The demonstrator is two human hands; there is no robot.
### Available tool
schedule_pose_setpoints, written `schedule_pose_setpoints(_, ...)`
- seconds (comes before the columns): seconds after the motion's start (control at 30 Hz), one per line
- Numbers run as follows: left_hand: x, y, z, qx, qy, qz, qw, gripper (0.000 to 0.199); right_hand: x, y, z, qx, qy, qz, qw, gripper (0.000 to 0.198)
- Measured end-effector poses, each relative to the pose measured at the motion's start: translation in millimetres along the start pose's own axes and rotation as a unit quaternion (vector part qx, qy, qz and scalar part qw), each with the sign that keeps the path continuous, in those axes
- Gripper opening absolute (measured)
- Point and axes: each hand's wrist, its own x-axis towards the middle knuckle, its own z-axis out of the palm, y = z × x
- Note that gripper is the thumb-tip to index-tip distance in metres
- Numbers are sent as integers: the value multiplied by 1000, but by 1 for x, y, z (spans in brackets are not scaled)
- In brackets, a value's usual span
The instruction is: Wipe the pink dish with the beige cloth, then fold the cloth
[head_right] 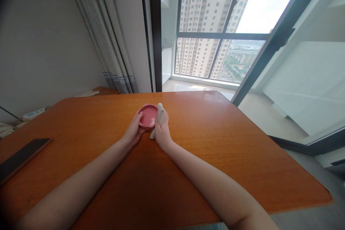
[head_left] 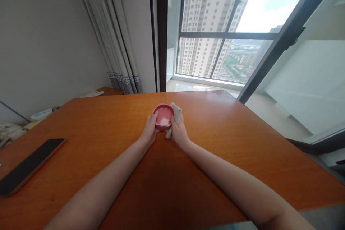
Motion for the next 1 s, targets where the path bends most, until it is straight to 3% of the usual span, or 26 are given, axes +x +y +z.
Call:
schedule_pose_setpoints(0.1, 1, 3, -5, 35, -53, -43, 997, 46, 10, -2, -9, 10, 13, 14, 1000, 42)
schedule_pose_setpoints(0.17, 4, 4, -9, 53, -70, -64, 994, 51, 16, -2, -15, 9, -17, 6, 1000, 37)
schedule_pose_setpoints(0.27, 9, 4, -13, 72, -36, -65, 995, 50, 19, 1, -17, -11, -42, 15, 999, 34)
schedule_pose_setpoints(0.37, 12, 1, -12, 58, 10, -49, 997, 45, 15, 4, -11, 0, -12, 64, 998, 36)
schedule_pose_setpoints(0.47, 11, -2, -8, 11, 15, -18, 1000, 44, 10, 2, -4, 34, 1, 80, 996, 38)
schedule_pose_setpoints(0.57, 6, 0, -8, 10, -21, -12, 1000, 46, 10, 0, -6, 47, 6, 59, 997, 40)
schedule_pose_setpoints(0.67, 2, 4, -12, 66, -95, -71, 991, 48, 17, 1, -15, 27, 24, 43, 998, 38)
schedule_pose_setpoints(0.77, 3, 4, -15, 101, -130, -111, 980, 48, 25, 2, -21, 11, -10, 57, 998, 31)
schedule_pose_setpoints(0.87, 6, 0, -14, 113, -59, -84, 988, 43, 24, 2, -17, 16, -39, 78, 996, 31)
schedule_pose_setpoints(0.93, 7, -4, -13, 90, -14, -51, 995, 37, 18, 1, -11, 18, -19, 78, 997, 36)
schedule_pose_setpoints(1.0, 6, -6, -10, 39, -6, -28, 999, 35, 12, 1, -6, 12, 0, 54, 998, 40)
